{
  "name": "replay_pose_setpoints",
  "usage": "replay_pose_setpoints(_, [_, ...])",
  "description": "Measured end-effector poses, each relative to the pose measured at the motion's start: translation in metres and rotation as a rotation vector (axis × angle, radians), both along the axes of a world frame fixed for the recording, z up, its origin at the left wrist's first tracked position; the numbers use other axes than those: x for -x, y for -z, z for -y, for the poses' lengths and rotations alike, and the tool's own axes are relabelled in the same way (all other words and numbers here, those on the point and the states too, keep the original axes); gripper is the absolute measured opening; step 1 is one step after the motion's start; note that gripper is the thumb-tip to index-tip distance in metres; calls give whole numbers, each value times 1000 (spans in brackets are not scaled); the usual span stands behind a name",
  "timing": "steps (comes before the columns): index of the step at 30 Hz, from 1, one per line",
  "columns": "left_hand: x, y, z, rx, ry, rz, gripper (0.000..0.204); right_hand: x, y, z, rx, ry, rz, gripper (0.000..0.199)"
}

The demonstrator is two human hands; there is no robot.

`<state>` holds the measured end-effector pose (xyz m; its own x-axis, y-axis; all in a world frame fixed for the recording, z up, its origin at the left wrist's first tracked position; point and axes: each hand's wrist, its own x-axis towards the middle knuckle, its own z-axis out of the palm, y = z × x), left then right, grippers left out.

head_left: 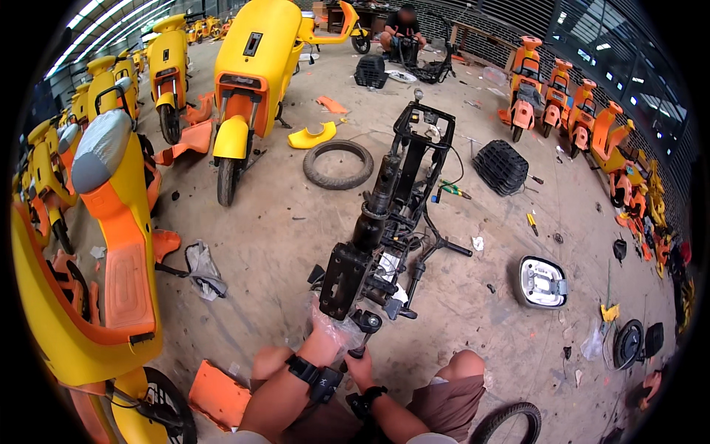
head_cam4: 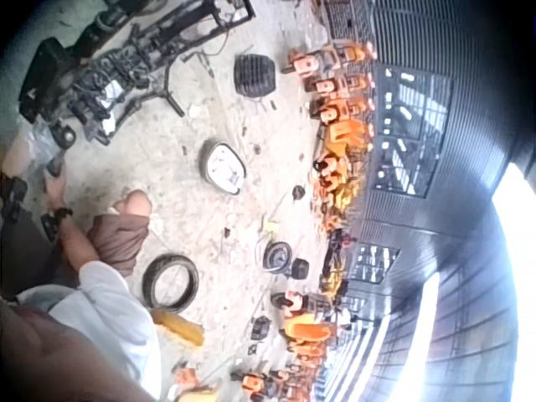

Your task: The person assembles the front section of an electric scooter frame. They sit on the floor and use a wrench to tighten bolts on the steering column. They then pick up the handlebar assembly and attach it to the frame, securing it in place.

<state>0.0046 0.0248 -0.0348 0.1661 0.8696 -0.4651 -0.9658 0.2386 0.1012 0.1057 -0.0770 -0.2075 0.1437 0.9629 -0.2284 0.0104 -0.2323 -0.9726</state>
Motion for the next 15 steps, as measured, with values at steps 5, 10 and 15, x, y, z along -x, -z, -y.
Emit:
replay_pose_setpoints(5, [3, -6, 7, -8, -5, -17, 45, -15, -13, -6, 82, -253, -268, 50])
replay_pose_setpoints(10, [3, -5, 6, -2, -15, -2, 45, -34, 0, -8, 51, -506, -181, 74])
replay_pose_setpoints(15, [0, -22, 8, -19, -5, 6, 45, -36, 12, -5, 102, -515, -118, 81])
